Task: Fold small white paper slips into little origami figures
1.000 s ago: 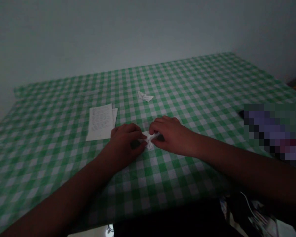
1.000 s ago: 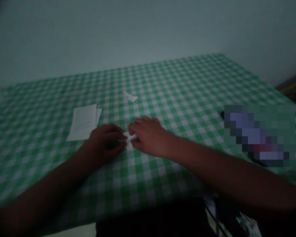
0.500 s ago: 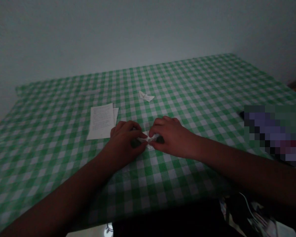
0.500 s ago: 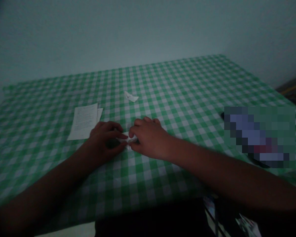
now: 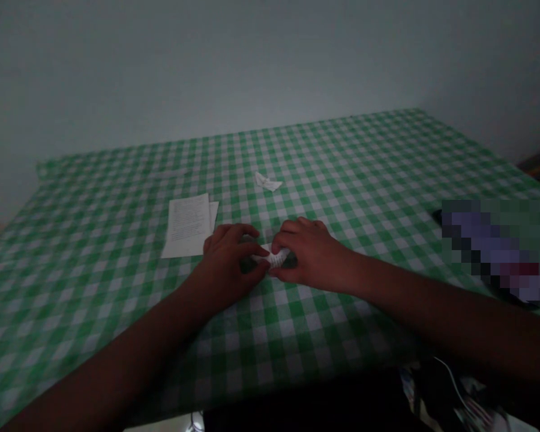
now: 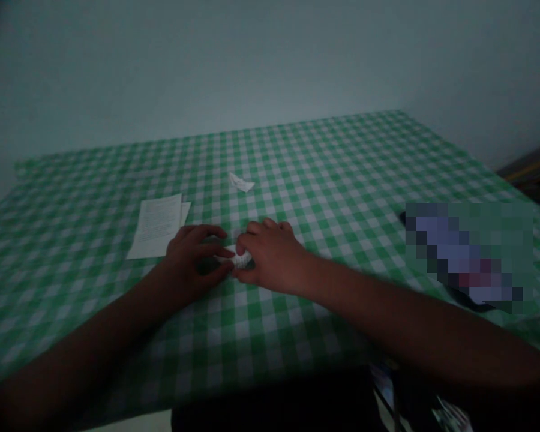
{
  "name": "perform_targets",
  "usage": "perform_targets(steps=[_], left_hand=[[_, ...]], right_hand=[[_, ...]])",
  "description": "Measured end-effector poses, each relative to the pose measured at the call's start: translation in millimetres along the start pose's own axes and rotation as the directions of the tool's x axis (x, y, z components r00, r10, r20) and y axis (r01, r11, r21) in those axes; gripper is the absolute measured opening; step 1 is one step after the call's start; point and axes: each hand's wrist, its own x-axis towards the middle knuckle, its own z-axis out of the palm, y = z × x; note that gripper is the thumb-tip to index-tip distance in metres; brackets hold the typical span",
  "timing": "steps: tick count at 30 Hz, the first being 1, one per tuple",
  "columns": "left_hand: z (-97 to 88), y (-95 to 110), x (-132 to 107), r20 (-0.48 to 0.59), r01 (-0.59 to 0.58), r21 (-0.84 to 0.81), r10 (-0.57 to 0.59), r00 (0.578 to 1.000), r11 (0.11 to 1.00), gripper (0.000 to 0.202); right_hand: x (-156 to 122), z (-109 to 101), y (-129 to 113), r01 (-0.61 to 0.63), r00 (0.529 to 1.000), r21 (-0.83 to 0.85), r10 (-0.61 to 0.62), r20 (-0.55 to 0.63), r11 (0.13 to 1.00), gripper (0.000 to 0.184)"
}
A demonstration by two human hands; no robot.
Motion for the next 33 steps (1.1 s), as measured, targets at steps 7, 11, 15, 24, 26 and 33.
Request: perform_targets(steps=[7,11,15,24,26,33], left_hand=[[-2.2,-2.7,0.0,0.016,-0.01,-0.032,0.011,1.0,0.999,0.019],[-2.3,-4.5,0.2,0.013,-0.005,-0.032,0.006,1.0,0.999,0.019],[-2.7,-3.4,1.3,0.024,0.01,-0.019,-0.009,1.0,1.0,0.018],[-4.7,-4.9,3.4,0.039,-0.03,-0.058,0.033,0.999,0.998,0.019],[-4.9,-5.3,3.3,0.046,-0.033,-0.057,0.036,0.998,0.998,0.016],[-5.2,-4.7,2.9,0.067,-0.023,-0.044,0.026,0.997,0.999,0.014]], right_hand=[[0.6,2.9,2.0,0.017,1.0,-0.007,-0.017,-0.025,1.0,0.037],[0.3,1.7,2.1,0.014,1.0,0.011,-0.014,-0.012,1.0,0.037],[0.2,-1.0,1.2,0.032,0.999,0.02,-0.032,0.011,0.999,0.033],[1.3,-2.8,0.6,0.014,1.0,0.046,-0.015,0.018,0.999,0.029],[1.2,-2.2,1.5,0.023,1.0,0.052,-0.024,0.016,0.998,0.028],[-0.3,-0.7,2.0,0.01,1.0,0.051,-0.009,-0.017,0.999,0.032]])
